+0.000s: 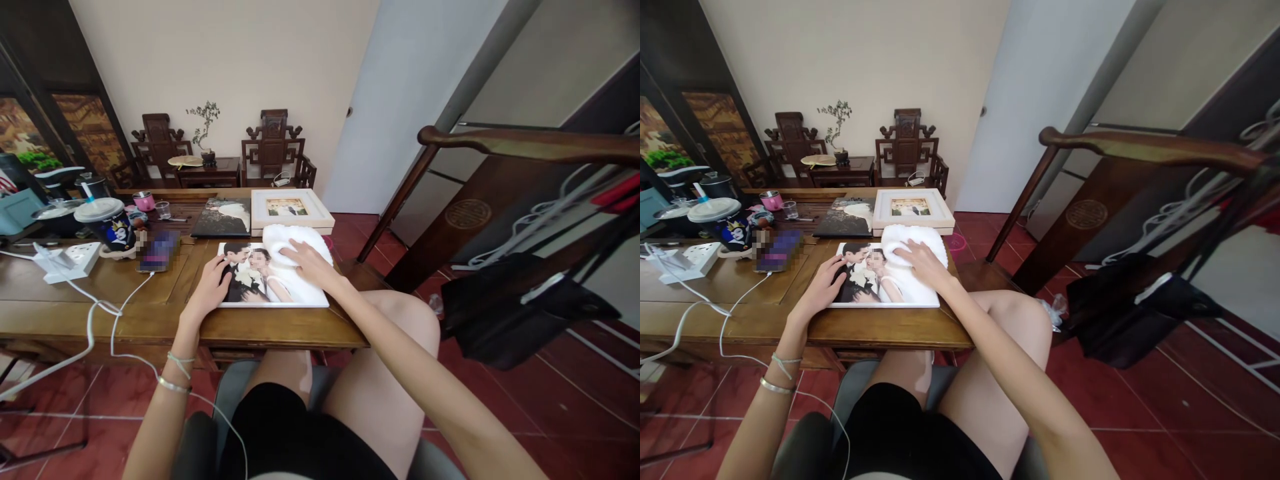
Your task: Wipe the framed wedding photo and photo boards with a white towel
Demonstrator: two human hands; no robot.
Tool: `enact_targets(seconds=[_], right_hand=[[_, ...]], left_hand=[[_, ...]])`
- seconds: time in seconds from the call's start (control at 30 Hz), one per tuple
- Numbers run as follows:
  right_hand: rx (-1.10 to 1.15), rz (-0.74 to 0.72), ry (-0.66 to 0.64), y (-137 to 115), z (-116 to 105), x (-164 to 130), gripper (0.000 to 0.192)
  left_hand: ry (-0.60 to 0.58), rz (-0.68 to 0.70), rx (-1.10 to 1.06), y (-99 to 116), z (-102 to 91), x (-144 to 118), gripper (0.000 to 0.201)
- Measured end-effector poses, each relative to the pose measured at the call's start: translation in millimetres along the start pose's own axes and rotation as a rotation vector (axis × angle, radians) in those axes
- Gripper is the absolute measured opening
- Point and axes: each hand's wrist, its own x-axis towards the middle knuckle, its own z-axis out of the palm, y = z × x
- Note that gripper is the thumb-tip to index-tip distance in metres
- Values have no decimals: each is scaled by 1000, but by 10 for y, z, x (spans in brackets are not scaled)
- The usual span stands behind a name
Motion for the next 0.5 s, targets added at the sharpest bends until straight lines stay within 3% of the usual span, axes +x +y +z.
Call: enact_targets(seconds=[0.17,0.3,0.5], right_hand=[[-14,-63,-18,-46,88,-108,63],[-8,-89,-4,-89,85,-220,64],[-23,-93,-4,-78,67,-172,64]], left_hand=[[17,32,82,42,-108,-44,38],[19,44,43,56,-90,-80,42],[-116,68,-32,24,-59,-52,51]])
